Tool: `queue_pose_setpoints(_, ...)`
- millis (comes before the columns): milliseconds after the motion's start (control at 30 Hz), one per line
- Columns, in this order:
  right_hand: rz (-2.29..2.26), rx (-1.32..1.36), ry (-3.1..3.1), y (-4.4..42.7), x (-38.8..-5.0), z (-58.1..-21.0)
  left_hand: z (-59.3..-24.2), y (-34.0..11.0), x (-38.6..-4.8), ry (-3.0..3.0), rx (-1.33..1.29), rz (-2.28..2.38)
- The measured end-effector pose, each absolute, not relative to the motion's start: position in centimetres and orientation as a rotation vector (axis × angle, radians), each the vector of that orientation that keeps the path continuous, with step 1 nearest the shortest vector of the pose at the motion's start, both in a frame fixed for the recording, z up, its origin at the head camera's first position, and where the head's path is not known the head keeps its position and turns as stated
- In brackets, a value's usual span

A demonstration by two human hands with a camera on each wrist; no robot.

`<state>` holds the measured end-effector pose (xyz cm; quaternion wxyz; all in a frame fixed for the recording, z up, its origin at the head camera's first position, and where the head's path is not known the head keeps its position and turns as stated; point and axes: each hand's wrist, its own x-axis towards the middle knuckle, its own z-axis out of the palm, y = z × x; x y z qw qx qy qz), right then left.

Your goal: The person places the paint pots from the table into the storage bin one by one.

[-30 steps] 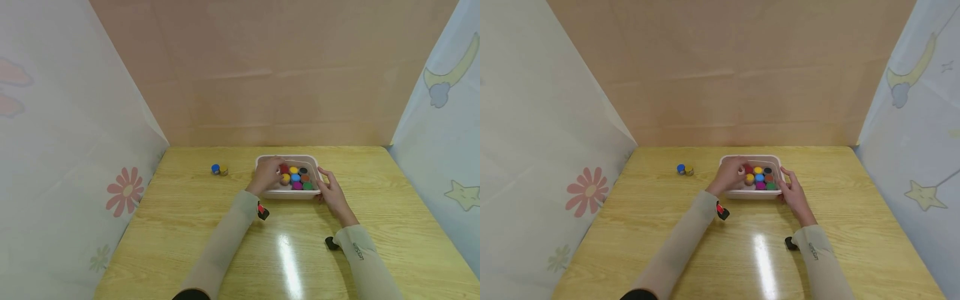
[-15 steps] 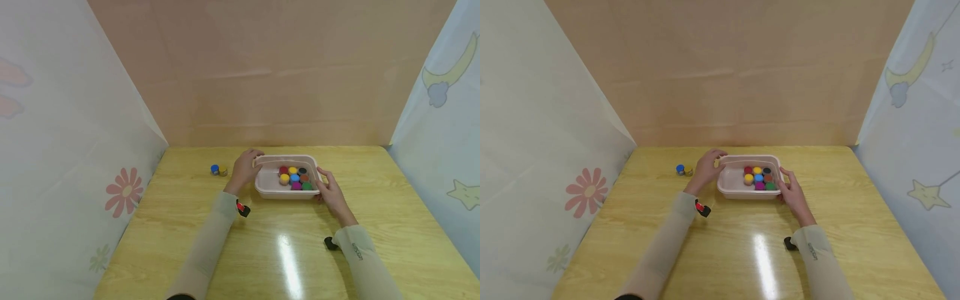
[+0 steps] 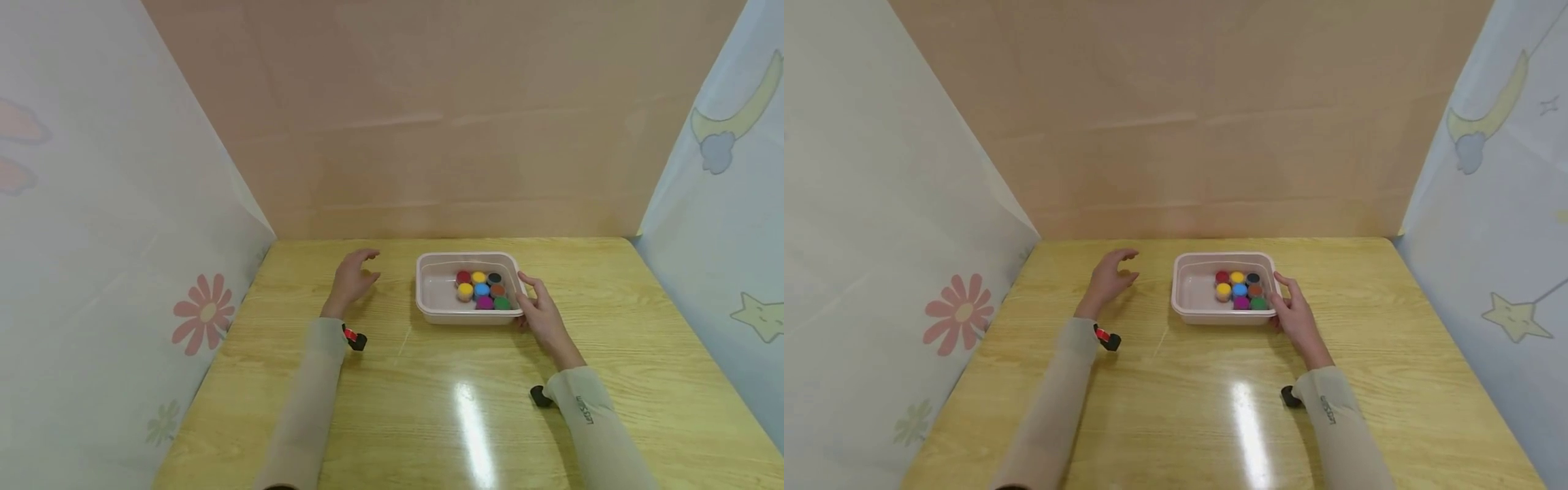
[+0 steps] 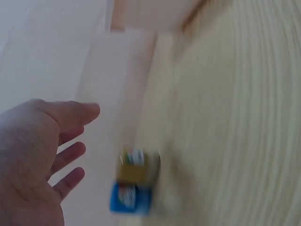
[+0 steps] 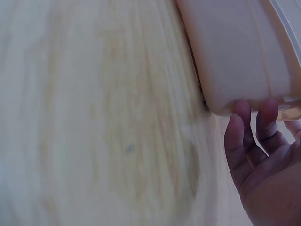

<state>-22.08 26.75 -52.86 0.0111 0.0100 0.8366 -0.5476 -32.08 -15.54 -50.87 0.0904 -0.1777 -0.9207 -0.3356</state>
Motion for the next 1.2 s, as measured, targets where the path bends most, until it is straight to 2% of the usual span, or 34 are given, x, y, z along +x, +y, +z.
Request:
queue_pose_setpoints(300, -1.727, 0.002, 2.644, 26.8, -21.9, -53.3, -52.8, -18.3, -32.5, -2.84, -0.473, -1.002)
queue_pose_setpoints(700, -1.745, 0.0, 2.6, 26.7, -21.7, -53.1, -54.2, -17.8, -32.9, -2.954, -0.442, -0.782)
queue_pose_setpoints(1000, -1.756, 0.008, 2.57, 25.7, -20.6, -50.2, -54.1, -17.5, -33.4, -2.974, -0.503, -0.663)
queue_pose_setpoints(1200, -1.763, 0.012, 2.561, 26.1, -21.1, -50.9, -53.8, -17.3, -33.4, -2.965, -0.523, -0.647)
